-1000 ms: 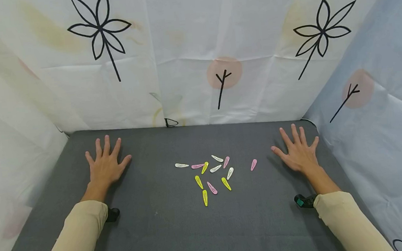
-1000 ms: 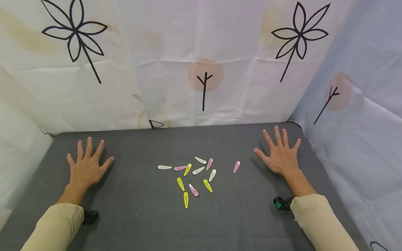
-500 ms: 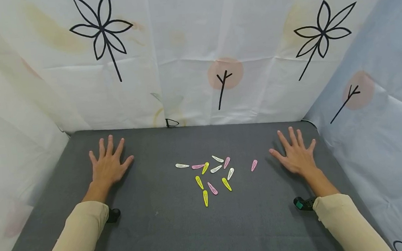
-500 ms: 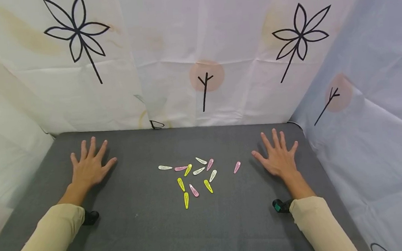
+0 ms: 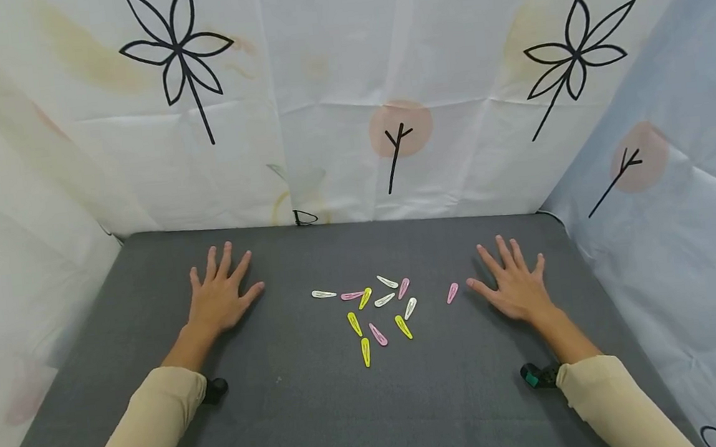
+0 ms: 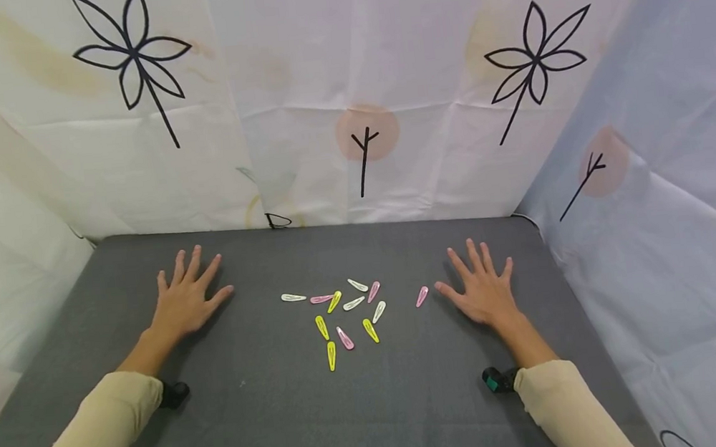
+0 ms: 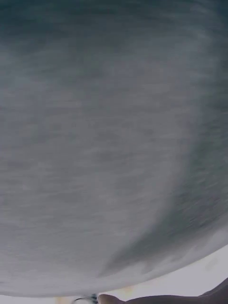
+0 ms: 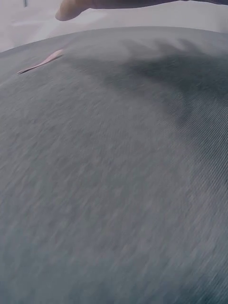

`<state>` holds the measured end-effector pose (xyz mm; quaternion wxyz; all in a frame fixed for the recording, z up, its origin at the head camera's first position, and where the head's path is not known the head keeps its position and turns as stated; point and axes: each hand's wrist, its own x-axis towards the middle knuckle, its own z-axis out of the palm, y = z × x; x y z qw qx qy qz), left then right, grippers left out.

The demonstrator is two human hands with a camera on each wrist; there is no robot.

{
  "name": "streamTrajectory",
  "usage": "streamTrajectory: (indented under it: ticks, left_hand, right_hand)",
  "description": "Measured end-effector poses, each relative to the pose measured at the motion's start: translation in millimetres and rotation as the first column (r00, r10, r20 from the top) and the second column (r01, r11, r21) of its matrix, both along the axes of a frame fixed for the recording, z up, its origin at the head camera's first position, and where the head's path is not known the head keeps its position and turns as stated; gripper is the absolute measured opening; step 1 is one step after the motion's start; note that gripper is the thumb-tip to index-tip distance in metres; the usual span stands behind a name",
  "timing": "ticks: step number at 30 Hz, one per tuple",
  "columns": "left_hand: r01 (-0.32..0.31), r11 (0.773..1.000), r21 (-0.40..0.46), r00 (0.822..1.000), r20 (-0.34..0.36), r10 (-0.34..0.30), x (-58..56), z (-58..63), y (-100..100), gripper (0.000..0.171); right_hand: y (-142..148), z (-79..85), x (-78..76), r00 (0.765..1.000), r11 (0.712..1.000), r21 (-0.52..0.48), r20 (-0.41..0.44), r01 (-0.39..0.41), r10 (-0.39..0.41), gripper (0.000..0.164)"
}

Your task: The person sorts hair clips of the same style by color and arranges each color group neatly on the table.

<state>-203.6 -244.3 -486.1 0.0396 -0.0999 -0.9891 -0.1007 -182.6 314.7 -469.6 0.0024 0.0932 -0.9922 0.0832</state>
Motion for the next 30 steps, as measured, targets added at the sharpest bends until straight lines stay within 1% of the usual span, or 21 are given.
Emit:
streamTrajectory:
  ticks: [4, 7, 9, 14, 19, 24, 30]
  left_hand:
    - [0.067, 0.998, -0.014, 0.998, -0.004, -0.067, 4.1, 0.5, 19, 0.074]
    - [0.110, 0.993, -0.036, 0.994, -0.011, -0.111, 6.9, -0.8, 31, 0.073]
    - [0.131, 0.990, -0.047, 0.991, -0.018, -0.132, 8.8, -2.2, 39, 0.072]
    - [0.173, 0.984, -0.044, 0.984, -0.042, -0.175, 14.4, -4.1, 57, 0.069]
    - [0.213, 0.976, -0.045, 0.975, -0.052, -0.215, 18.7, -4.8, 74, 0.067]
    - [0.252, 0.967, -0.029, 0.966, -0.048, -0.253, 24.5, -4.3, 94, 0.065]
    - [0.307, 0.951, -0.018, 0.951, -0.043, -0.308, 32.1, -5.5, 115, 0.063]
  right_hand:
    - [-8, -1.5, 6.0, 0.999, 0.999, 0.022, -0.002, -0.037, 0.037, 0.083]
    - [-13, -2.8, 9.7, 0.998, 0.998, 0.019, -0.010, -0.065, 0.065, 0.081]
    - [-16, -4.3, 12.2, 0.997, 0.997, 0.015, -0.017, -0.079, 0.079, 0.080]
    - [-24, -9.9, 18.9, 0.995, 0.995, 0.003, -0.019, -0.099, 0.099, 0.079]
    - [-30, -15.1, 25.7, 0.993, 0.992, -0.045, -0.027, -0.114, 0.113, 0.075]
    - [-36, -19.8, 29.7, 0.990, 0.987, -0.095, -0.066, -0.133, 0.127, 0.069]
    - [-41, -25.2, 29.8, 0.984, 0.979, -0.143, -0.122, -0.149, 0.132, 0.063]
